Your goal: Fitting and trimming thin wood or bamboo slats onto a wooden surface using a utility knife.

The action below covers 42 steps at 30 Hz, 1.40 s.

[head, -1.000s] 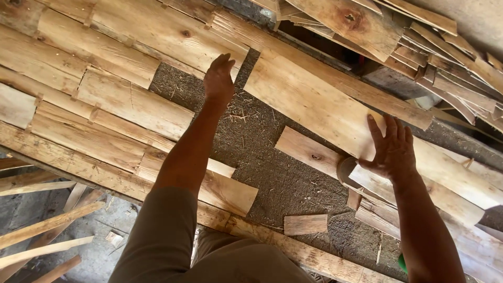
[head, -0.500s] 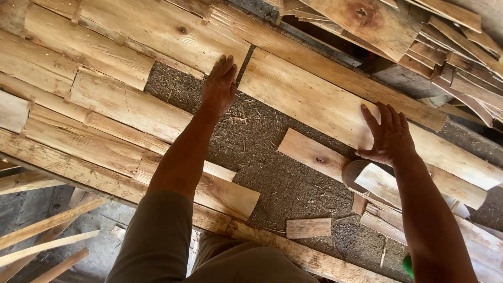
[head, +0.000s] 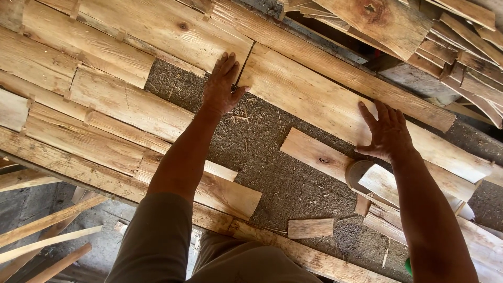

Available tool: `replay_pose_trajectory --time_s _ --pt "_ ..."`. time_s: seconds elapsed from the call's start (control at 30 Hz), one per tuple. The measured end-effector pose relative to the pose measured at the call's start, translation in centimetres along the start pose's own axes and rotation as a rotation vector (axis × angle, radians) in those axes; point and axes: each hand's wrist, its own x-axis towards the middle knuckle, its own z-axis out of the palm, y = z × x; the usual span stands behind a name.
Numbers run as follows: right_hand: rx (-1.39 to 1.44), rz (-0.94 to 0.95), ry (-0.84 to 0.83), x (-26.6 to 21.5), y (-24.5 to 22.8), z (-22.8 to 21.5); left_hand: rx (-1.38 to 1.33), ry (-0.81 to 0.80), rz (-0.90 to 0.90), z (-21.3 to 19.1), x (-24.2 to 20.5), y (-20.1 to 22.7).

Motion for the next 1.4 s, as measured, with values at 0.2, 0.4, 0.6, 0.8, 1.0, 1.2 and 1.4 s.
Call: replay_pose_trajectory --time_s 0.2,0.4,0.6,0.8,1.0,1.2,1.4 --pt "0.054 -0.012 0.023 0.2 -0.1 0.5 -0.045 0.004 -0.017 -0.5 0.1 0.5" --pt "0.017 0.016 0.014 0.9 -0.1 1.4 -0.044 0.043 0.013 -0.3 0.1 0.3" --pt "0.000 0.036 0.034 0.9 -0.5 1.5 -0.047 0.047 0.007 -0.7 0.4 0.6" --pt "-0.030 0.028 0.051 0.9 -0.6 1.9 -0.105 0.057 -0.014 -1.8 0.2 1.4" --pt "-0.082 0.046 0.028 1.0 -1.0 1.5 -0.097 0.071 -0.001 -0.9 0.3 0.9" --pt "-0.079 0.076 -0.006 1.1 -1.4 1.6 -0.098 0.055 -0.003 -0.9 0.2 1.1" --pt "-0.010 0.071 0.053 0.9 -0.8 2.3 -0.039 0.137 0.096 1.0 -0.2 -0.3"
